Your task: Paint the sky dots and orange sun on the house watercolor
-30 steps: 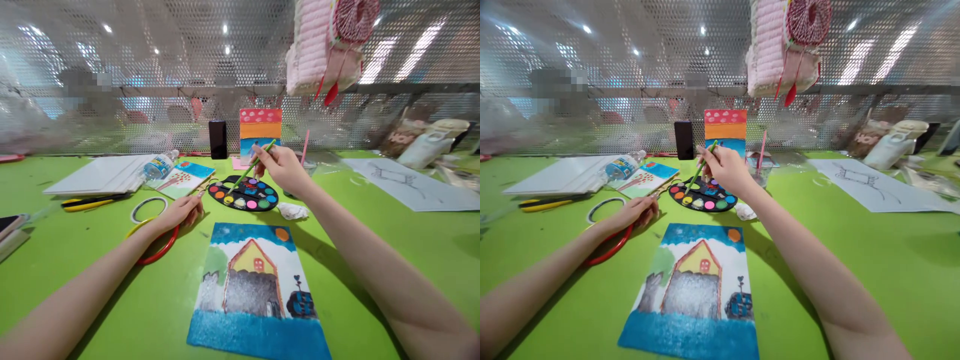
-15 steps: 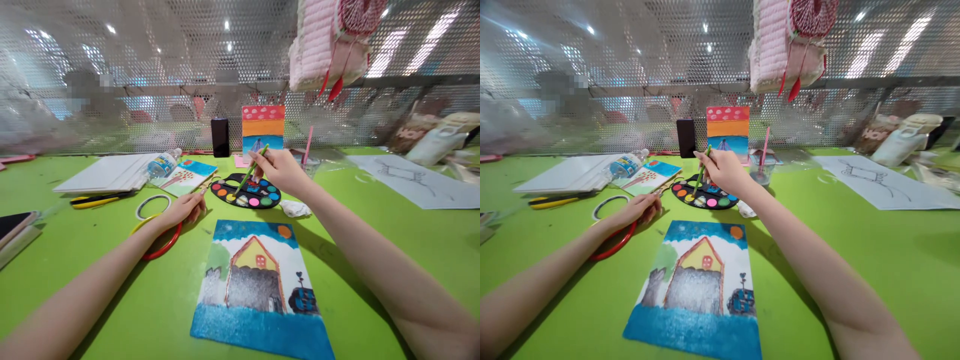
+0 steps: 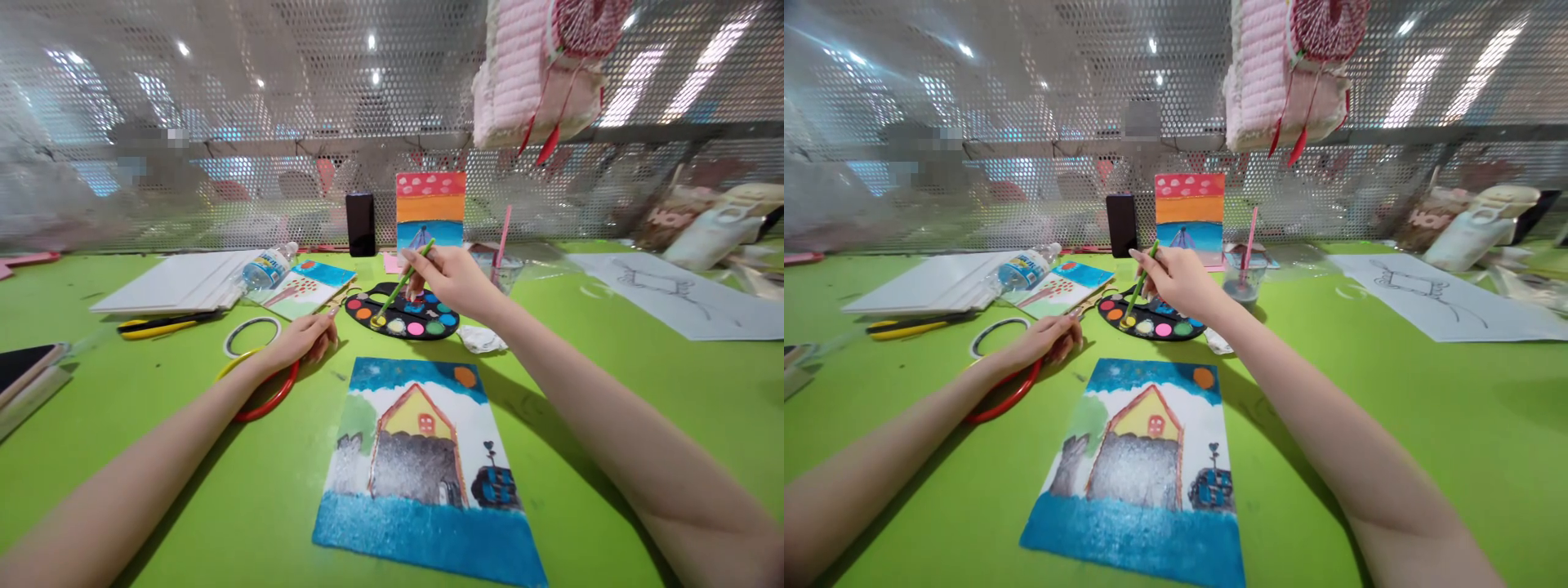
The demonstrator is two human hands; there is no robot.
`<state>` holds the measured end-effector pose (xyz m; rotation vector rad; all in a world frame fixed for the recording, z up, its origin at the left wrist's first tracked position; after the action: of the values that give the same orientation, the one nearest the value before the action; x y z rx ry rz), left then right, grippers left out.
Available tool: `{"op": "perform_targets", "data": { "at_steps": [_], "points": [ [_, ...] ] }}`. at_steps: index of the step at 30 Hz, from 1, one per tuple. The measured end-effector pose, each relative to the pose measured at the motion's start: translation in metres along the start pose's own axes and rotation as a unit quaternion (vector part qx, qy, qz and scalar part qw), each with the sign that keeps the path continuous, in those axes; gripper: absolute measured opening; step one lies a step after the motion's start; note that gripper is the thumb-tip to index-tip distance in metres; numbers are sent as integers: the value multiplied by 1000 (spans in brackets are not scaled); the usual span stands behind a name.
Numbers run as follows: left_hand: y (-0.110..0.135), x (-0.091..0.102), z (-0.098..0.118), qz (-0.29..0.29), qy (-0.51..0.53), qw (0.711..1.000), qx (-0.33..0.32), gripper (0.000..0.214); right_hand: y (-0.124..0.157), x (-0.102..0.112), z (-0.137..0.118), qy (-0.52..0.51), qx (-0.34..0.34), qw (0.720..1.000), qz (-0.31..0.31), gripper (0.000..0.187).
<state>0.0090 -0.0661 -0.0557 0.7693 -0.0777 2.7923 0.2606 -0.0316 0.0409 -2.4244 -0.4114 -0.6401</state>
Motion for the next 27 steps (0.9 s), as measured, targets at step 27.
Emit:
{"op": "perform_targets", "data": {
  "at_steps": [27],
  "points": [
    [1, -1, 5, 0, -2, 1000, 0, 55, 0, 6, -3, 24, -10, 1000, 6, 54]
  ]
}}
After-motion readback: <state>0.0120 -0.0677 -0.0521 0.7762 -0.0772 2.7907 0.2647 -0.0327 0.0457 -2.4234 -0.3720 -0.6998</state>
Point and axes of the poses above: each hand's wrist, its own y-axis away from the middle knuckle, its own x-axis out of the back of the hand, z = x × y, the point moved 3 cm from there along -y, towards the middle knuckle, and after that the axes turned 5 degrees about -x, right-handed, at the moved point
